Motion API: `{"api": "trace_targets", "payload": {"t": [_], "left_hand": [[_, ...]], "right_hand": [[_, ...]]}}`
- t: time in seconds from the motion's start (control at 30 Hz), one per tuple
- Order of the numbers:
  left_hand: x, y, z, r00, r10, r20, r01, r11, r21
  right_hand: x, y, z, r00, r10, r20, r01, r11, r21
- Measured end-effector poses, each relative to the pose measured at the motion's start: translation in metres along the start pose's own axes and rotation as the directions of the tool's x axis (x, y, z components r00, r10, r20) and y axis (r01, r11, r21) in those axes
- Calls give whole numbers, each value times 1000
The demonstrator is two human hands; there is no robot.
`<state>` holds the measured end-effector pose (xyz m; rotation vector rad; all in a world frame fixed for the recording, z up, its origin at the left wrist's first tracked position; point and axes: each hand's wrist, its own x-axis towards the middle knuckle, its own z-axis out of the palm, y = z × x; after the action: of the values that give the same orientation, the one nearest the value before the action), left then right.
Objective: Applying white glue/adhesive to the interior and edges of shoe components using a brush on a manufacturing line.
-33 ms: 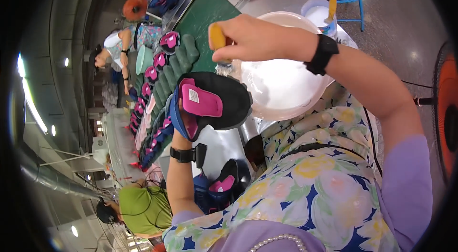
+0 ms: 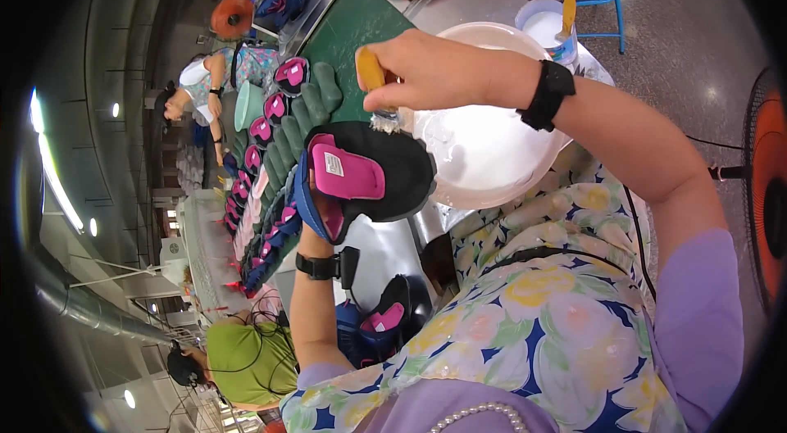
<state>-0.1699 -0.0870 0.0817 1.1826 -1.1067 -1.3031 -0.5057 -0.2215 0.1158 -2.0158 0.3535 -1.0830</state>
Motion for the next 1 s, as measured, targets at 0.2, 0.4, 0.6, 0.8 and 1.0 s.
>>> {"api": "trace_targets", "payload": {"t": [0.2, 0.4, 0.6, 0.8, 1.0], "left_hand": [[8, 1, 75, 977, 136, -165, -166, 968, -187], [8, -26, 69, 861, 316, -399, -311, 947, 80], [2, -34, 67, 835, 305, -459, -298, 950, 90], [-2, -33, 67, 823, 370, -431, -302, 927, 221], [-8, -41, 57, 815, 415, -404, -292, 896, 334]], "right_hand": [[-25, -1, -6, 958, 256, -126, -269, 958, -99], [-42, -6, 24, 877, 410, -249, -417, 908, 26], [-56, 8, 25, 846, 489, -213, -465, 871, 157], [-75, 40, 10, 846, 507, 166, -379, 790, -482], [-68, 8, -15, 826, 548, -132, -561, 774, -294]]}}
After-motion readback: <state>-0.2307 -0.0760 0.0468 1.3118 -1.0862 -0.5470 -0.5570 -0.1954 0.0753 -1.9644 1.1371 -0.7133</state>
